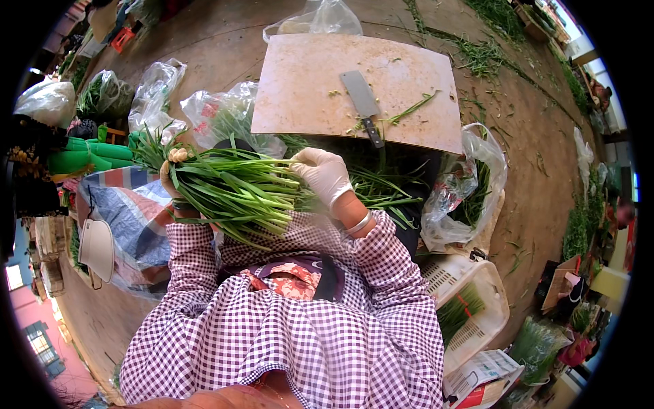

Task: The person bundles chives by hand, secures them with a tie, trims the root ends with a knife on a cutting board, and places the bundles into a plastic crate.

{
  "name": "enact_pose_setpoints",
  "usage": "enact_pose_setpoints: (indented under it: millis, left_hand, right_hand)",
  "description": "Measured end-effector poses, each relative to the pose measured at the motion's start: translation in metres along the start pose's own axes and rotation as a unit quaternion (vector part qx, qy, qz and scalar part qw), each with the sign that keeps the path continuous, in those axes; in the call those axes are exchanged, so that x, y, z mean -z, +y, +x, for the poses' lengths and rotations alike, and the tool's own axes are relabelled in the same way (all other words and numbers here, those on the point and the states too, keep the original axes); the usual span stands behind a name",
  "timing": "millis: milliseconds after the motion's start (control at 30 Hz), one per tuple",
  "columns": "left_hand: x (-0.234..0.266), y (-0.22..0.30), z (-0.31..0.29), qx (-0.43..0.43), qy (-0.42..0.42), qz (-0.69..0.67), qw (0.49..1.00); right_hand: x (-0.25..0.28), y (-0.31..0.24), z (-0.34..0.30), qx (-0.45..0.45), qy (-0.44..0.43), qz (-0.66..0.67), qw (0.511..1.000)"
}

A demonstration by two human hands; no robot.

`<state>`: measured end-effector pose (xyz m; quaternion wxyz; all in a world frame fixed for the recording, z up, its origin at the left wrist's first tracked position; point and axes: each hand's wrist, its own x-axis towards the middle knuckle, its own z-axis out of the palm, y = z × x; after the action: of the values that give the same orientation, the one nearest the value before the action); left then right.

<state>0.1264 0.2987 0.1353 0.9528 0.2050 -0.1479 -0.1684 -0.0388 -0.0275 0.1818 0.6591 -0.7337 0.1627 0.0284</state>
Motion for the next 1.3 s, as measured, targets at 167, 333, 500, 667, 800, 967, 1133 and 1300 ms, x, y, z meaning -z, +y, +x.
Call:
enact_pose_setpoints:
  millis: [167,333,500,667,800,967,1133,1300]
  left_hand:
    - [0.003,0.001,-0.005,-0.014,-0.011,0.014,1.0]
    - [0.014,-0.004,-0.014,0.009,0.023,-0.029,0.999]
    - [0.02,-0.006,-0.018,0.055,0.024,-0.018,0.998]
    - [0.003,-0.01,-0.011,0.058,0.021,-0.061,0.996]
    - [-0.012,-0.008,-0.01,0.088,-0.005,-0.021,0.996]
    - [0.045,0.0,-0.017,-0.005,0.048,0.038,0.998]
    - [0.008,-0.011,-0.013,0.054,-0.033,0.011,0.998]
    - [0.02,-0.013,-0.017,0.107,-0.008,-0.077,0.991]
  right_hand:
    - [0.03,0.005,-0.001,0.091,0.072,-0.159,0.98]
    - [0.118,0.043,-0.001,-0.114,0.068,-0.553,0.823]
    - [0.066,0.016,-0.014,0.179,0.087,-0.29,0.936]
    - [-0.011,-0.017,-0.014,0.178,0.001,-0.11,0.978]
    - [-0.02,-0.012,-0.005,0.145,0.013,-0.082,0.986]
    - [0.0,-0.008,0.002,0.218,0.064,-0.29,0.93]
    - [0.058,0.018,0.001,0.058,0.044,-0.077,0.994]
    - [0.131,0.051,-0.006,-0.123,0.207,-0.369,0.898]
